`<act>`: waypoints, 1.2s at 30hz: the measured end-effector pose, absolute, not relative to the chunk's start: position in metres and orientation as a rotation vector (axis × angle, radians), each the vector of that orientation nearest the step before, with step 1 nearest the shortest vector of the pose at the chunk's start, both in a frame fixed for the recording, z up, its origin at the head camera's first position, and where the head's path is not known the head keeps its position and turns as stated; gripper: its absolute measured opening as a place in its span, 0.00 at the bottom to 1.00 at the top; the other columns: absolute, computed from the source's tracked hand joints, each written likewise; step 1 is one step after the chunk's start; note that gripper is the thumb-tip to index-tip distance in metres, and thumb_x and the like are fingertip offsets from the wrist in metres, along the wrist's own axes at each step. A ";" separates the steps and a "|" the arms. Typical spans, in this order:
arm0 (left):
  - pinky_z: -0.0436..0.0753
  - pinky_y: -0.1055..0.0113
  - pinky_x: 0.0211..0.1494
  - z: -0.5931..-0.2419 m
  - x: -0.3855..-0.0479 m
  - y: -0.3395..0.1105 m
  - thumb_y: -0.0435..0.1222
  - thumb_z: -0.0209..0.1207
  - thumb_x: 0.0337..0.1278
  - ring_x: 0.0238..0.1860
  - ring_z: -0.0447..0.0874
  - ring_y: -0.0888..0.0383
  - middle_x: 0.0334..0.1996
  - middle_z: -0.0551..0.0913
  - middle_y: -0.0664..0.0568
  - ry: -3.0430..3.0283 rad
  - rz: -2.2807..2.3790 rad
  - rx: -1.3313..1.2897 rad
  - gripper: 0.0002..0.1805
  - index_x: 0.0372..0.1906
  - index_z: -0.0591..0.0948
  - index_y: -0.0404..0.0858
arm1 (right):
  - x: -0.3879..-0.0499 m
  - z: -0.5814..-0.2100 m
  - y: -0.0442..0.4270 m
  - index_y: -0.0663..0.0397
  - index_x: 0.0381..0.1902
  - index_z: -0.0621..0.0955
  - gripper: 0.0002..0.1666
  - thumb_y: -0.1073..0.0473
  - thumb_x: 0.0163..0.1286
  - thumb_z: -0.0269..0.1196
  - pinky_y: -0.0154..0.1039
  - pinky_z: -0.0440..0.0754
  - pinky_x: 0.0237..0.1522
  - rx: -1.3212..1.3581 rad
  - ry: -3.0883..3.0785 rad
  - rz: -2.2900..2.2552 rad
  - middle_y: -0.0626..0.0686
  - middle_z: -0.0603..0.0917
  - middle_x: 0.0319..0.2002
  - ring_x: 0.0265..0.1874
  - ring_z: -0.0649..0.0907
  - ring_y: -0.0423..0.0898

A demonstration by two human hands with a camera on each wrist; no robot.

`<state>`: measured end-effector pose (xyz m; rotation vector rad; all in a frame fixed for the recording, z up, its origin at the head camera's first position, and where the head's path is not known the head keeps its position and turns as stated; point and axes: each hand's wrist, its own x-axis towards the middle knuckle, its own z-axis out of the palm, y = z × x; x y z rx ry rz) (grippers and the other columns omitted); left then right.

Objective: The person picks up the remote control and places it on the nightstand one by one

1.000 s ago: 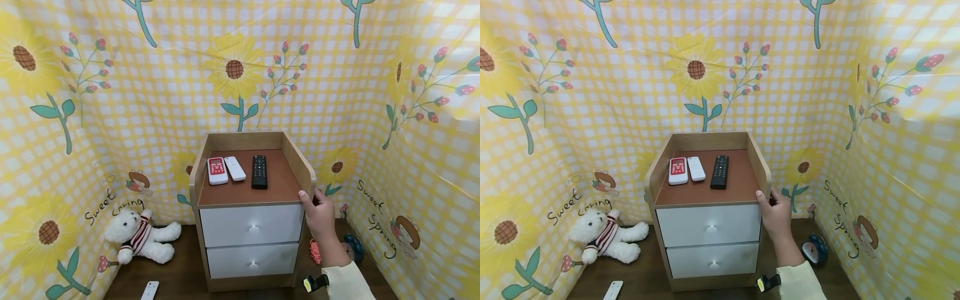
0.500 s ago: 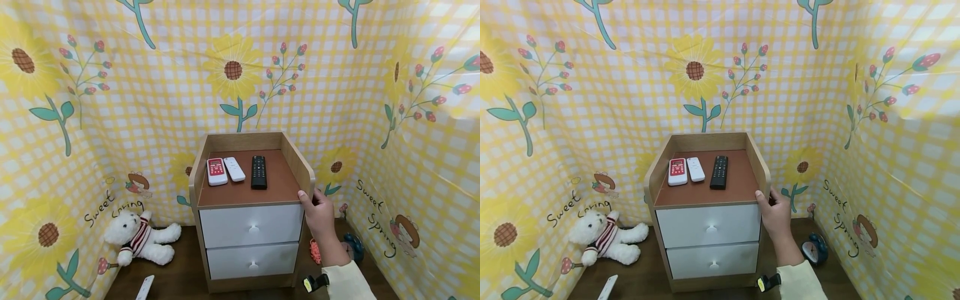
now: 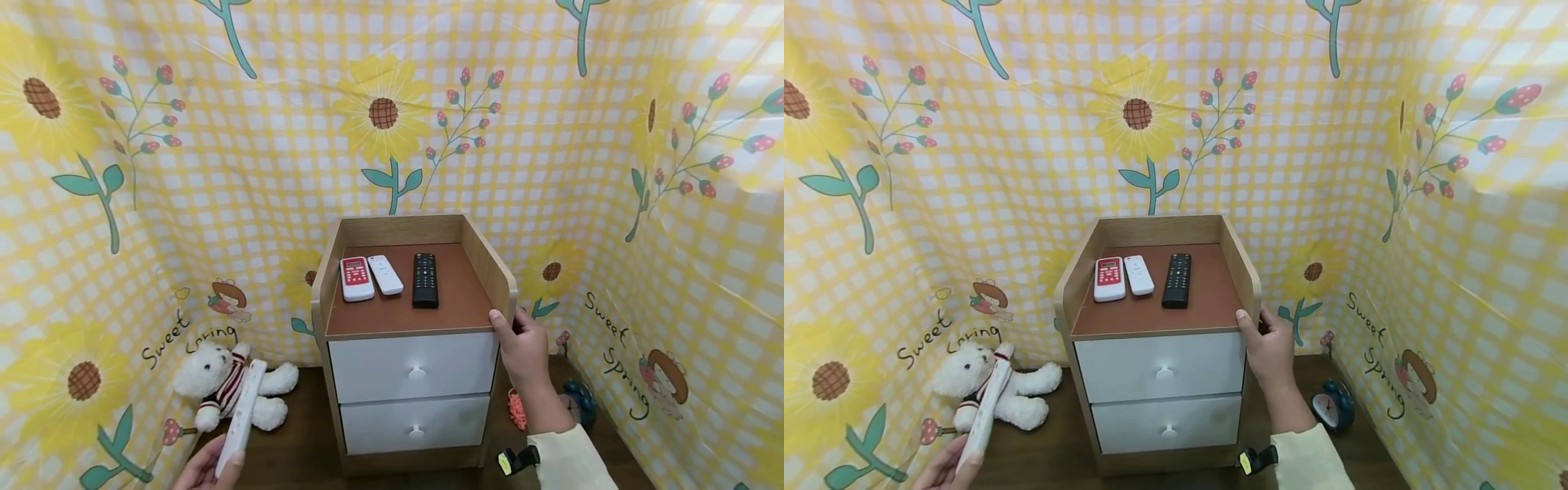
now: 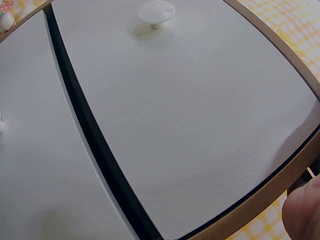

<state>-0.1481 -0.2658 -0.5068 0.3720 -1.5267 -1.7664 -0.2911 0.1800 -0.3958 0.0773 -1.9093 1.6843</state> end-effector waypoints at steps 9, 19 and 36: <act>0.89 0.74 0.43 -0.400 -0.145 -0.139 0.08 0.67 0.48 0.38 0.91 0.63 0.38 0.93 0.50 -1.306 -1.929 -0.075 0.22 0.51 0.88 0.21 | -0.294 -0.392 0.186 0.57 0.62 0.89 0.23 0.51 0.77 0.71 0.27 0.83 0.43 0.078 -1.903 1.680 0.64 0.90 0.57 0.43 0.84 0.37; 0.87 0.71 0.44 -0.346 -0.197 -0.049 0.35 0.82 0.53 0.39 0.87 0.59 0.39 0.91 0.51 -1.742 -1.540 -0.103 0.17 0.48 0.93 0.38 | -0.296 -0.391 0.188 0.57 0.62 0.89 0.23 0.50 0.77 0.71 0.29 0.83 0.42 0.108 -1.933 1.681 0.65 0.90 0.56 0.42 0.84 0.39; 0.83 0.56 0.42 -0.321 -0.258 0.024 0.44 0.79 0.58 0.37 0.84 0.49 0.36 0.91 0.45 -2.081 -0.764 -0.167 0.20 0.46 0.92 0.32 | -0.295 -0.395 0.179 0.59 0.59 0.90 0.21 0.51 0.77 0.71 0.31 0.82 0.38 0.072 -1.900 1.681 0.65 0.90 0.50 0.37 0.82 0.42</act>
